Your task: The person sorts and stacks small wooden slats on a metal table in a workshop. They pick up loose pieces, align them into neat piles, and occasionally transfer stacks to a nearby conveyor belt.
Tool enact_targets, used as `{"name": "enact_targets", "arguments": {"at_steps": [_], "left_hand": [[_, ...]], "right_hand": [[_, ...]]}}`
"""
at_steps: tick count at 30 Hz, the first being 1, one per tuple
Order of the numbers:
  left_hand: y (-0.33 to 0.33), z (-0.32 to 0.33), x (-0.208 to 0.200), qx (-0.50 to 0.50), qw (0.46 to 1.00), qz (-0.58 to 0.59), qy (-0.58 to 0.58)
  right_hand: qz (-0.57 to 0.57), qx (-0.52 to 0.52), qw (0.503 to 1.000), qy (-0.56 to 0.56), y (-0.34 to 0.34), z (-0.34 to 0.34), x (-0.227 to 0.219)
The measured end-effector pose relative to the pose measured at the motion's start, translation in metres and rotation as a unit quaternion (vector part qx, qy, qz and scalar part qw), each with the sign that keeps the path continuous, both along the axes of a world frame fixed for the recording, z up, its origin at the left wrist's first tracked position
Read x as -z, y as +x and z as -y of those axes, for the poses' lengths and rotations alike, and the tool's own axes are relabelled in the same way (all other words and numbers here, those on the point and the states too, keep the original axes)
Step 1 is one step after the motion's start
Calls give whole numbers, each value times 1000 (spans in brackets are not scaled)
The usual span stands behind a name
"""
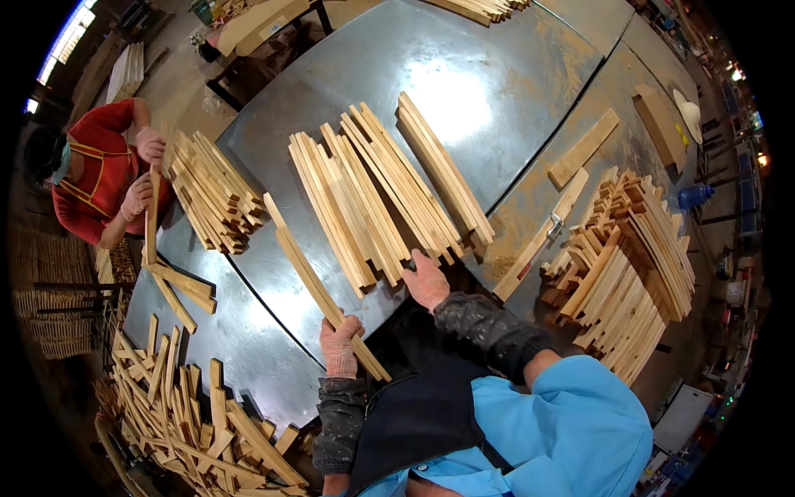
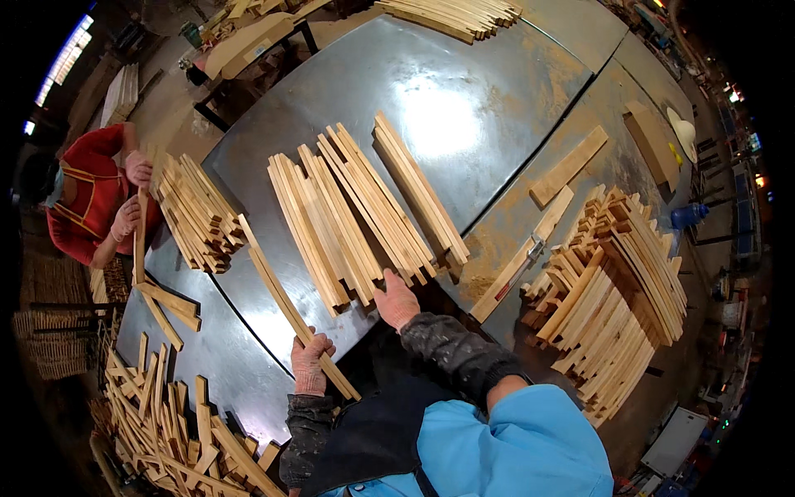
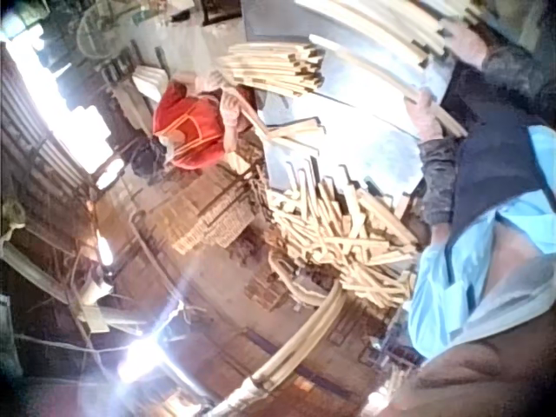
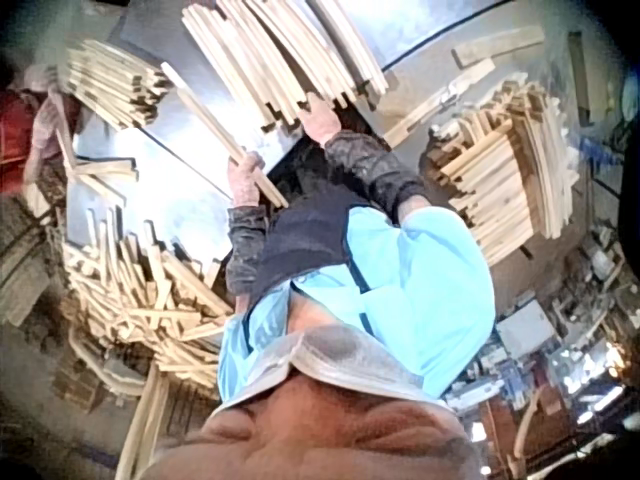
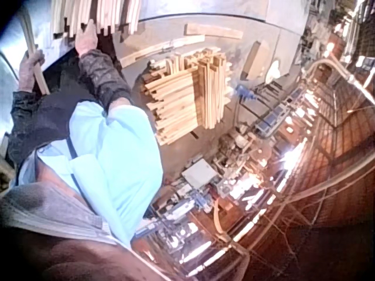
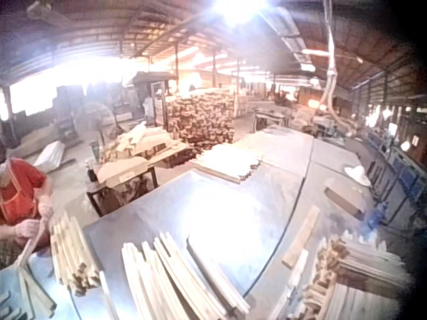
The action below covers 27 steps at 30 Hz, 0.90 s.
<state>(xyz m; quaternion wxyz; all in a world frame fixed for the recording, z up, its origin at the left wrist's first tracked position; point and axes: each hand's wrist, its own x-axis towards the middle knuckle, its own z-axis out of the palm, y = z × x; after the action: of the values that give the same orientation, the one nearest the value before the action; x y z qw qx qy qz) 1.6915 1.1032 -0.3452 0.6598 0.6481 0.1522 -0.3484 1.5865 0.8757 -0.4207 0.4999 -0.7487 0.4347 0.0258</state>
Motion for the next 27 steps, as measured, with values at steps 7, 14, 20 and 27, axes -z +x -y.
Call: {"name": "enact_targets", "arguments": {"at_steps": [7,14,20,27], "left_hand": [[3,0,6,-1,1000,-9,-9],[8,22,4,9,999,-40,-12],[23,74,-2,38,989,-96,-103],[11,146,24,21,978,-126,-165]], "right_hand": [[-85,68,993,55,72,24,3],[-19,67,997,-39,56,19,10],[37,-9,987,-156,29,29,-47],[55,-69,974,-209,-41,-5,-155]]}}
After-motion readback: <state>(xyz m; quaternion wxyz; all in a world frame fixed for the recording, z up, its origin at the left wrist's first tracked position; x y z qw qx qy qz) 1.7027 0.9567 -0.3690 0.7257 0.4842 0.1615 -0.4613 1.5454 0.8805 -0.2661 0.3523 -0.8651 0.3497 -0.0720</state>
